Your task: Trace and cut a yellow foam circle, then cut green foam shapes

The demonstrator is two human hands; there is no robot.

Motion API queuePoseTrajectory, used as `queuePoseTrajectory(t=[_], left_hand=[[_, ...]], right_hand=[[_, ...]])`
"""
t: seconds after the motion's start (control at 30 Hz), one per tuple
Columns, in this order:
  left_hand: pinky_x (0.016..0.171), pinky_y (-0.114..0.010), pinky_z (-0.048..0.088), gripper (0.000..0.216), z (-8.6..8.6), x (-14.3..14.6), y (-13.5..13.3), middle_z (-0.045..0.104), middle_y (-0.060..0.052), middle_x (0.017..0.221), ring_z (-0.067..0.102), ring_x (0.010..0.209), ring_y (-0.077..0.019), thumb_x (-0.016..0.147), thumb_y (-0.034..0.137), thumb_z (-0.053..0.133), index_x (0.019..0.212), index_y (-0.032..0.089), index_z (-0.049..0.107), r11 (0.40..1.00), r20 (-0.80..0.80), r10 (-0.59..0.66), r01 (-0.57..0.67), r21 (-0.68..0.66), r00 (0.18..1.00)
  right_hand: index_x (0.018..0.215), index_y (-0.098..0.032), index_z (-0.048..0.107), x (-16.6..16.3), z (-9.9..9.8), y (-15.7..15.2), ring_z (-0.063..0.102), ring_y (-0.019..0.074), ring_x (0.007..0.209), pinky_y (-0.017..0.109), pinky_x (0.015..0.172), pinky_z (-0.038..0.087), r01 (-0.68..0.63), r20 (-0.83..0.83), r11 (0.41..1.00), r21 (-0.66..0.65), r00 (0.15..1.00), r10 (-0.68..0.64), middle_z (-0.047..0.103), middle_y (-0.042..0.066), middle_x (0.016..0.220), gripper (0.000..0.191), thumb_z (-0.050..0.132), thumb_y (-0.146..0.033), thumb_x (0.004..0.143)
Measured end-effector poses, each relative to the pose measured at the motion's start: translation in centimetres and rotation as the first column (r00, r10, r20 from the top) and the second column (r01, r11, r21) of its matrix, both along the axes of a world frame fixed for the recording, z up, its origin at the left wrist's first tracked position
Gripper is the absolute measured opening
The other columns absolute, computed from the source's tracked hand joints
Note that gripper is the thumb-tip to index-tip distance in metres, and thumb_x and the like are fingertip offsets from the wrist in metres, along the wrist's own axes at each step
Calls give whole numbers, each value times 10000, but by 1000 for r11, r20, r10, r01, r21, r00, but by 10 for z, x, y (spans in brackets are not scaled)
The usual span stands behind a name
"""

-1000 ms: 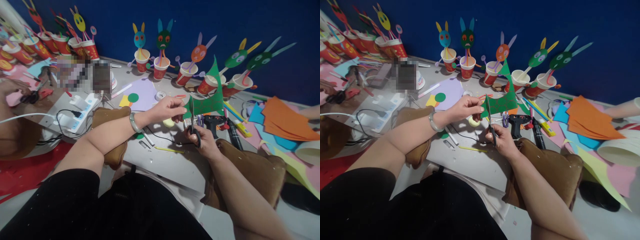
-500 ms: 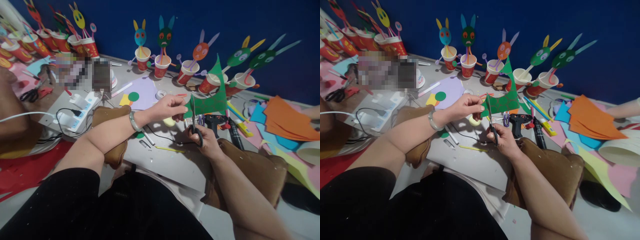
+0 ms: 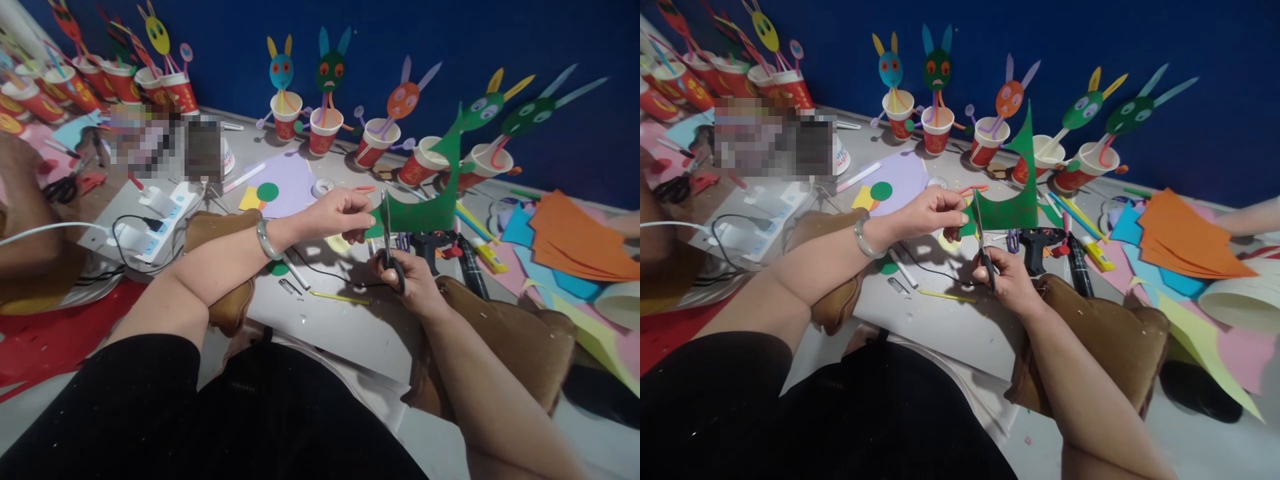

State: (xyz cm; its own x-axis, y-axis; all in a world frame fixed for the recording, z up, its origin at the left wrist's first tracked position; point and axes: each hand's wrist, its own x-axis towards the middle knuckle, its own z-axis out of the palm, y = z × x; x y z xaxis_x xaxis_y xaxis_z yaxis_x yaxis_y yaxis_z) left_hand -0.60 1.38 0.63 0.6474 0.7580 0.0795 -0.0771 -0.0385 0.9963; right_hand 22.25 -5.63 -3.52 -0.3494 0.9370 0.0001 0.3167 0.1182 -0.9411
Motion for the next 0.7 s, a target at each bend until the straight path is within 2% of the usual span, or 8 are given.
queuePoseTrajectory(t=[0.33,0.53,0.7], left_hand=[[544,-156,504,338,3,-1,1,655,-1,561,627,521,-54,943,72,609,614,138,565,1000,-12,-15,15,20,1000],[540,-160,494,346,5,-2,1,646,0,568,613,516,-52,944,58,603,611,137,558,1000,-24,-6,7,21,1000],[537,-156,489,335,5,-2,1,627,16,564,609,521,-49,951,47,585,630,139,556,1000,-43,11,-11,17,999]], right_hand=[[619,-207,536,3,-1,1,434,149,608,303,566,354,-21,18,1000,-15,1000,21,528,22,645,772,706,-959,674],[612,-212,533,3,2,2,436,155,608,322,583,356,-61,53,998,26,997,59,522,25,649,712,700,-888,759],[621,-213,520,2,5,2,429,149,605,317,580,355,-44,50,999,16,998,44,524,23,652,760,655,-952,738]])
